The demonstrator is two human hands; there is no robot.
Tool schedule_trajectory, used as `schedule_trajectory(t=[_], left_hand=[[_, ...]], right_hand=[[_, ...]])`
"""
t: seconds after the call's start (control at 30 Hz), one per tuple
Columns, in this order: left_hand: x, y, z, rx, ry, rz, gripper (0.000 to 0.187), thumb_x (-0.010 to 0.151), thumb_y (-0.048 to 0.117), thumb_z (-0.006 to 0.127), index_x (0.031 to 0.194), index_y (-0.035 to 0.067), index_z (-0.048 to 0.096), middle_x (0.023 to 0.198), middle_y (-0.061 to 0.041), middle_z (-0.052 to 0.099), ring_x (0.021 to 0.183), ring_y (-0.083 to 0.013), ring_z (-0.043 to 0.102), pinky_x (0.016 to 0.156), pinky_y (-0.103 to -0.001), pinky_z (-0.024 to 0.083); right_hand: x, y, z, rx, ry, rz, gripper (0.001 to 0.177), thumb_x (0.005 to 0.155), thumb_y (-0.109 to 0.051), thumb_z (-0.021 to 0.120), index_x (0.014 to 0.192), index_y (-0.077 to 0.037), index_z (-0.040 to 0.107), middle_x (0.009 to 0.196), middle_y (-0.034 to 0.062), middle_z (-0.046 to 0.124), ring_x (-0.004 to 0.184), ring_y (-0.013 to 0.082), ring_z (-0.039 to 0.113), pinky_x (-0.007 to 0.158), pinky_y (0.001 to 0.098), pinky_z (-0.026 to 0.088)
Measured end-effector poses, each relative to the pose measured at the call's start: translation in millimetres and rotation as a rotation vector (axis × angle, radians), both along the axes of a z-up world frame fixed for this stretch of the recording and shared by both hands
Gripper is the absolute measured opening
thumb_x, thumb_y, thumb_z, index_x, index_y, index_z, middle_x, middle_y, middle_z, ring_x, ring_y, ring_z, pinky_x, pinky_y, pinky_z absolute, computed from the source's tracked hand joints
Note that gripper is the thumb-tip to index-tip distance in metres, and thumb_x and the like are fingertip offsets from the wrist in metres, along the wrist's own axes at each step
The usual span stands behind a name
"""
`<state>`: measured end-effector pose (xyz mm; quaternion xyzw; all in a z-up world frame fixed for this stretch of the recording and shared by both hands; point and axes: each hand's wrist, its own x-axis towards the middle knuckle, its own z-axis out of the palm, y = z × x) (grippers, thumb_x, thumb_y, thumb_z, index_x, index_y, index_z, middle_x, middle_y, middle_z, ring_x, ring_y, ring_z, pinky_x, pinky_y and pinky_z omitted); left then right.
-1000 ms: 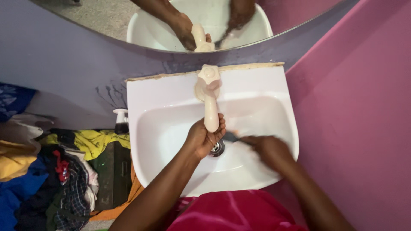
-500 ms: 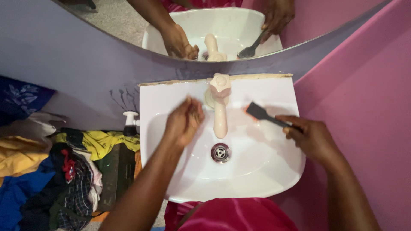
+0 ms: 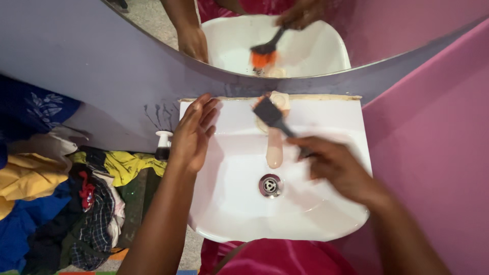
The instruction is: The person scrubs a white bathroom sink and faucet using a small brush. They repeatedly scrub the basin, faucet, and drain area, then rinse the brush under running water and continue scrubbing.
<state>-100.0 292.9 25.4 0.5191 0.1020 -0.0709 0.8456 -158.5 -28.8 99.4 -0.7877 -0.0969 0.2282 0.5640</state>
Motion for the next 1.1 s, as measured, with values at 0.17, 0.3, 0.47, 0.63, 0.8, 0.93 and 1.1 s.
schedule_trajectory(t=[0.17, 0.3, 0.47, 0.63, 0.8, 0.93, 1.1], left_hand=[[-25, 7, -16, -0.084, 0.019, 0.082, 0.051, 0.102, 0.039, 0.054, 0.148, 0.016, 0.052, 0.147, -0.006, 0.056, 0.137, -0.0220, 0.046, 0.114, -0.045, 0.028], [-44, 3, -20, -0.023, -0.023, 0.151, 0.047, 0.101, 0.031, 0.054, 0.146, 0.016, 0.050, 0.151, 0.000, 0.051, 0.142, -0.0155, 0.043, 0.114, -0.040, 0.030], [-72, 8, -19, -0.013, 0.021, 0.123, 0.050, 0.100, 0.028, 0.052, 0.148, 0.016, 0.046, 0.151, -0.002, 0.052, 0.139, -0.0162, 0.047, 0.113, -0.036, 0.033], [-91, 9, -24, -0.087, 0.006, 0.113, 0.049, 0.099, 0.021, 0.054, 0.147, 0.011, 0.047, 0.149, -0.009, 0.051, 0.131, -0.0203, 0.053, 0.112, -0.039, 0.043], [-100, 0, -29, -0.014, 0.092, 0.062, 0.049, 0.099, 0.021, 0.054, 0.147, 0.013, 0.047, 0.146, -0.009, 0.052, 0.129, -0.0201, 0.054, 0.104, -0.037, 0.043], [-101, -24, -32, -0.152, 0.304, -0.092, 0.059, 0.096, 0.030, 0.047, 0.154, 0.026, 0.037, 0.141, -0.010, 0.051, 0.120, -0.0248, 0.055, 0.095, -0.041, 0.052], [-101, -20, -42, -0.060, 0.439, -0.259, 0.065, 0.102, 0.036, 0.049, 0.159, 0.028, 0.019, 0.138, -0.005, 0.054, 0.111, -0.0120, 0.066, 0.084, -0.035, 0.063]], right_hand=[[-16, 108, -76, 0.317, 0.410, -0.035, 0.052, 0.091, 0.005, 0.045, 0.140, -0.006, 0.059, 0.123, 0.0106, 0.064, 0.084, 0.0194, 0.070, 0.072, 0.0319, 0.061], [-10, 154, -97, 0.509, 0.314, -0.147, 0.056, 0.091, 0.006, 0.043, 0.144, -0.006, 0.054, 0.131, 0.0107, 0.061, 0.091, 0.0207, 0.072, 0.078, 0.0344, 0.062], [11, 170, -95, 0.595, 0.143, -0.340, 0.053, 0.098, 0.002, 0.042, 0.150, -0.006, 0.049, 0.134, 0.0126, 0.060, 0.094, 0.0207, 0.070, 0.082, 0.0368, 0.062], [-23, 182, -107, 0.598, 0.319, -0.218, 0.050, 0.098, 0.002, 0.044, 0.146, -0.005, 0.053, 0.126, 0.0099, 0.061, 0.084, 0.0220, 0.070, 0.075, 0.0369, 0.060], [-8, 173, -117, 0.670, 0.118, -0.348, 0.050, 0.096, 0.007, 0.043, 0.144, -0.001, 0.053, 0.124, 0.0119, 0.061, 0.093, 0.0221, 0.071, 0.084, 0.0344, 0.062], [-9, 179, -112, 0.551, 0.111, -0.338, 0.051, 0.097, 0.002, 0.051, 0.148, -0.006, 0.049, 0.134, 0.0111, 0.059, 0.106, 0.0199, 0.063, 0.089, 0.0325, 0.053], [-49, 161, -106, 0.029, -0.289, -0.090, 0.069, 0.088, 0.000, 0.053, 0.154, -0.013, 0.042, 0.150, 0.0100, 0.051, 0.119, 0.0260, 0.058, 0.101, 0.0362, 0.049]])
